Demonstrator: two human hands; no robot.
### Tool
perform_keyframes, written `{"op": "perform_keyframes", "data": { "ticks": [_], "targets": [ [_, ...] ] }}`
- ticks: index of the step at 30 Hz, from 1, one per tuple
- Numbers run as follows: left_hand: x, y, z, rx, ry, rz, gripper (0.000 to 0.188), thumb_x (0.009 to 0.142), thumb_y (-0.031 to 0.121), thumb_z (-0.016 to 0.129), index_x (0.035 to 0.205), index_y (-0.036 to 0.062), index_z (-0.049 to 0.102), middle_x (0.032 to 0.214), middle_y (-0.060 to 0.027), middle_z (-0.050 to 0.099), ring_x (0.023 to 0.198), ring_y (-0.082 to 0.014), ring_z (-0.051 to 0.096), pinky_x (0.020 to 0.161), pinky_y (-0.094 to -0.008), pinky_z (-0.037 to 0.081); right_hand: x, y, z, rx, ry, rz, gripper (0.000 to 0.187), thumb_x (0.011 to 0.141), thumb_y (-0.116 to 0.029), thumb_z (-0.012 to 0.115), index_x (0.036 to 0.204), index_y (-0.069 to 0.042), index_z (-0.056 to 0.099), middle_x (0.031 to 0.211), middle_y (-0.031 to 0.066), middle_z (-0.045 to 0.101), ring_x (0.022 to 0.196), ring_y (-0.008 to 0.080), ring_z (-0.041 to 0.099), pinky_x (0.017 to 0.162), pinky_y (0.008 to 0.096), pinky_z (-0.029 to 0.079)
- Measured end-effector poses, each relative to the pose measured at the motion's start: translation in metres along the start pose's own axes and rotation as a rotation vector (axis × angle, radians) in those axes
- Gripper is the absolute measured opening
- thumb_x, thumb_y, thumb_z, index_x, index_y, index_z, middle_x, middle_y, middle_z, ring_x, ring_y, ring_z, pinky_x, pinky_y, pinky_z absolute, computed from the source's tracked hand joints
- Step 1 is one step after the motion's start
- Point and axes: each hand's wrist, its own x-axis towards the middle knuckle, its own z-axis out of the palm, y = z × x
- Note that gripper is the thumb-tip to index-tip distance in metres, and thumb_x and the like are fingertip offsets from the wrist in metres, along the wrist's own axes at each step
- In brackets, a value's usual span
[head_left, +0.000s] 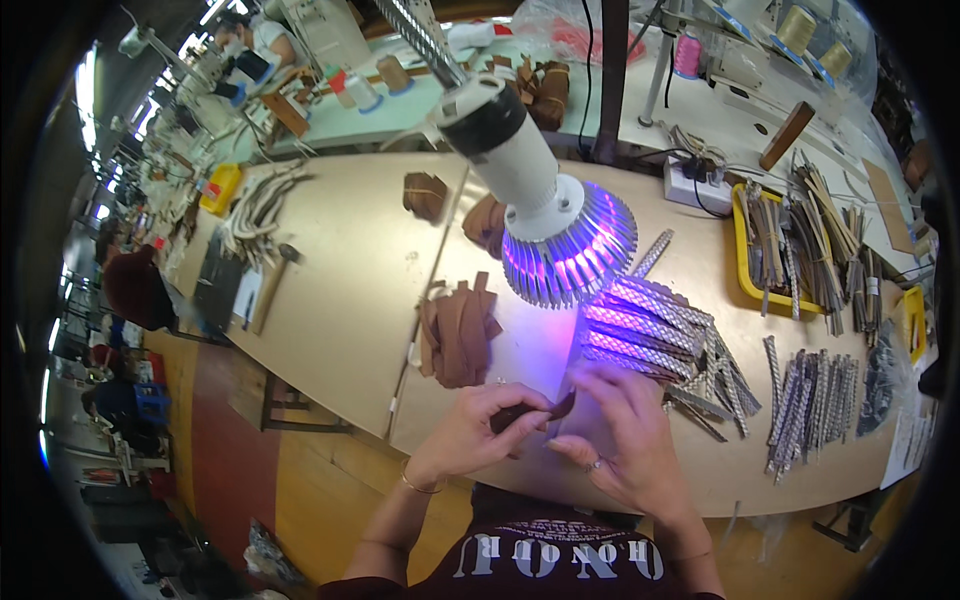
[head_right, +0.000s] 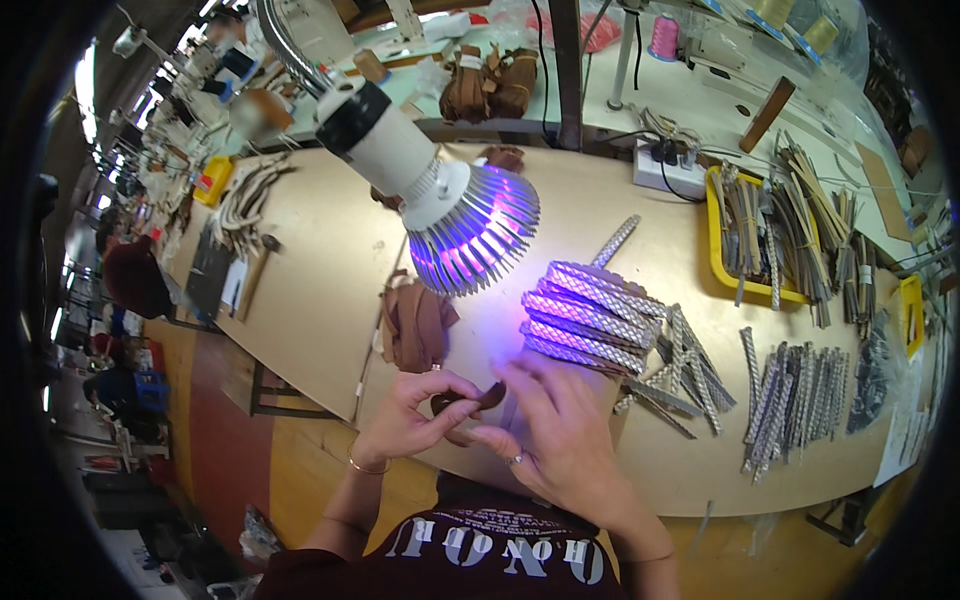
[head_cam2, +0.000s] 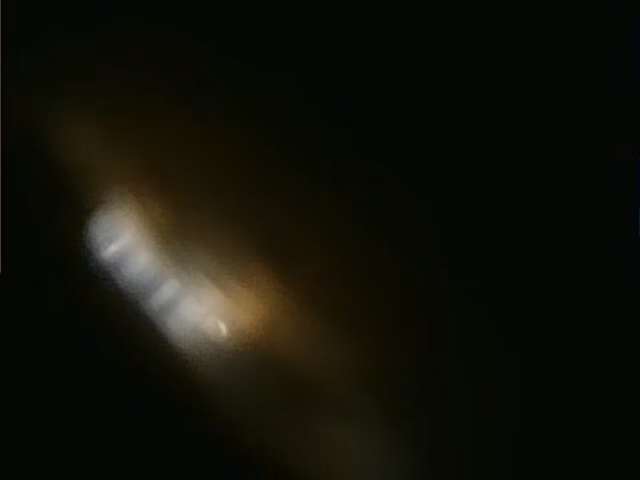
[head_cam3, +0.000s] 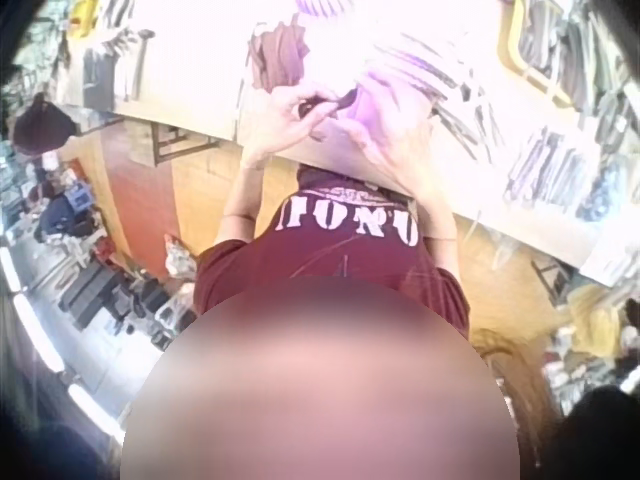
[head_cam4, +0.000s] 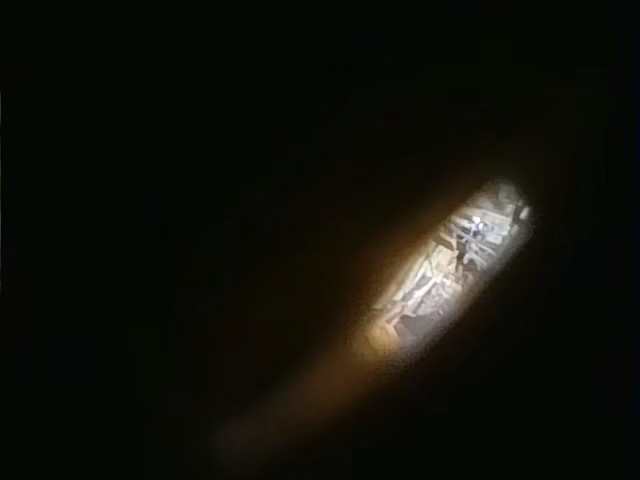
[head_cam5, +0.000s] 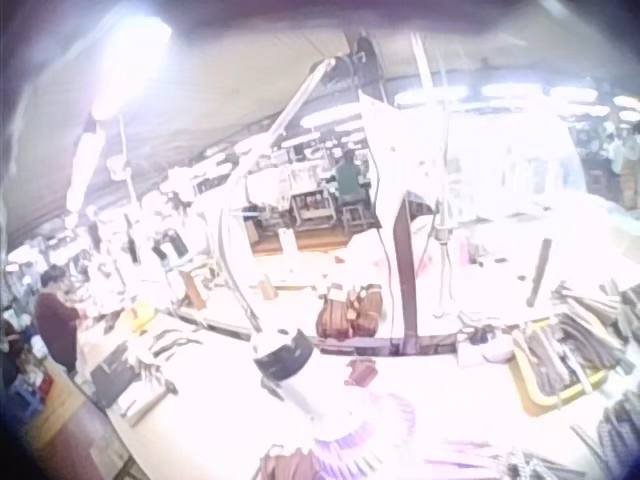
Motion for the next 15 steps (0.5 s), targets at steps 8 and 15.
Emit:
{"op": "perform_keyframes", "data": {
  "ticks": [8, 15],
  "targets": [
    [0.011, -0.015, 0.008, -0.114, -0.254, 0.015, 0.014, 0.090, 0.005, 0.067, 0.103, -0.0003, 0.067, 0.091, -0.0097, 0.070, 0.081, -0.0163, 0.068, 0.075, -0.0288, 0.054, -0.011, 0.007, -0.013, -0.062, -0.200, 0.162, 0.017, 0.083, -0.019, 0.077, 0.080, -0.005, 0.067, 0.077, 0.0058, 0.065, 0.071, 0.0190, 0.059, 0.070, 0.0325, 0.044],
    [0.021, -0.042, 0.007, -0.019, -0.100, -0.128, 0.028, 0.089, 0.000, 0.064, 0.116, 0.0019, 0.064, 0.082, -0.0026, 0.066, 0.079, -0.0063, 0.060, 0.072, -0.0237, 0.050, -0.035, 0.037, -0.034, 0.242, 0.176, 0.607, 0.019, 0.087, -0.017, 0.074, 0.080, -0.001, 0.065, 0.069, 0.0003, 0.062, 0.065, 0.0082, 0.052, 0.063, 0.0247, 0.041]
  ]
}}
